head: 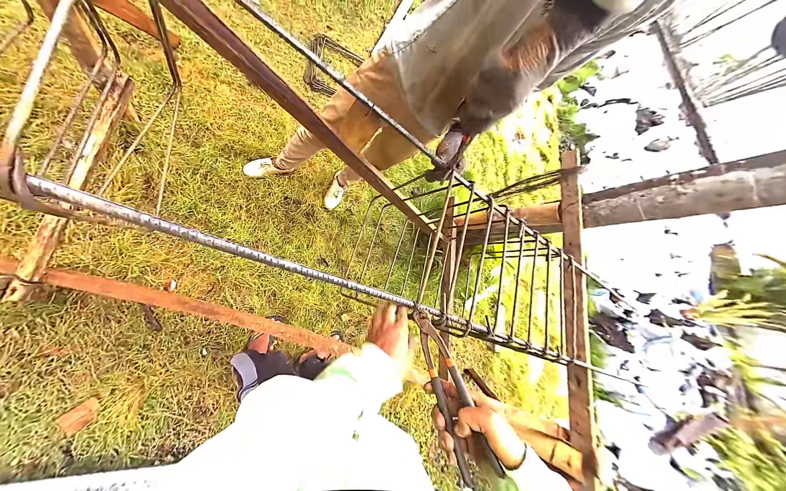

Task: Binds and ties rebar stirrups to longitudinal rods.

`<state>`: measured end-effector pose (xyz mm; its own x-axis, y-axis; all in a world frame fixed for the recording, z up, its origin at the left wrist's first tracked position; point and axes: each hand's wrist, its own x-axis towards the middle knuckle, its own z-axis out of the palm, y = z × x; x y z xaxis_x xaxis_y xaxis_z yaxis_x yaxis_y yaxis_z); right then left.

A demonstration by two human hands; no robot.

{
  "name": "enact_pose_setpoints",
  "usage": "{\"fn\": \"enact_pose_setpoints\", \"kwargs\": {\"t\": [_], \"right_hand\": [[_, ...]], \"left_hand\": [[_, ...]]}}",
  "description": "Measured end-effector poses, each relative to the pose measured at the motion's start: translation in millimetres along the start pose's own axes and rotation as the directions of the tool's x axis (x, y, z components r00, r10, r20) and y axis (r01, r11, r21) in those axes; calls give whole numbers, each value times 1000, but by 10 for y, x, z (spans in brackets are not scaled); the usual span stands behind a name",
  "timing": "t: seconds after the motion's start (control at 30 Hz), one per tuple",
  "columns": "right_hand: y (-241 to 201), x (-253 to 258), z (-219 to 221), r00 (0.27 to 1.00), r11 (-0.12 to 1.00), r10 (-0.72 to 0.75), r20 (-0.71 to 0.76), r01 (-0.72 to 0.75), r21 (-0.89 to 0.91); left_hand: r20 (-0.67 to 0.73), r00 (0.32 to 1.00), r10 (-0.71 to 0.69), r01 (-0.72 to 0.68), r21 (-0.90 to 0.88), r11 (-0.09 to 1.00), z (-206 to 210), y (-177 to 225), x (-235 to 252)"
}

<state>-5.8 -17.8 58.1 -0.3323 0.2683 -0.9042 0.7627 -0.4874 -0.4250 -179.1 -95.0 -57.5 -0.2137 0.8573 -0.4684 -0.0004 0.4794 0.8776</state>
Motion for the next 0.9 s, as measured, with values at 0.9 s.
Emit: {"fn": "enact_pose_setpoints", "kwargs": {"t": [0.9], "right_hand": [[-610, -336, -36, 941, 894, 299, -156, -334, -300]], "left_hand": [[402, 887, -226, 368, -912, -180, 529, 688, -23]]}}
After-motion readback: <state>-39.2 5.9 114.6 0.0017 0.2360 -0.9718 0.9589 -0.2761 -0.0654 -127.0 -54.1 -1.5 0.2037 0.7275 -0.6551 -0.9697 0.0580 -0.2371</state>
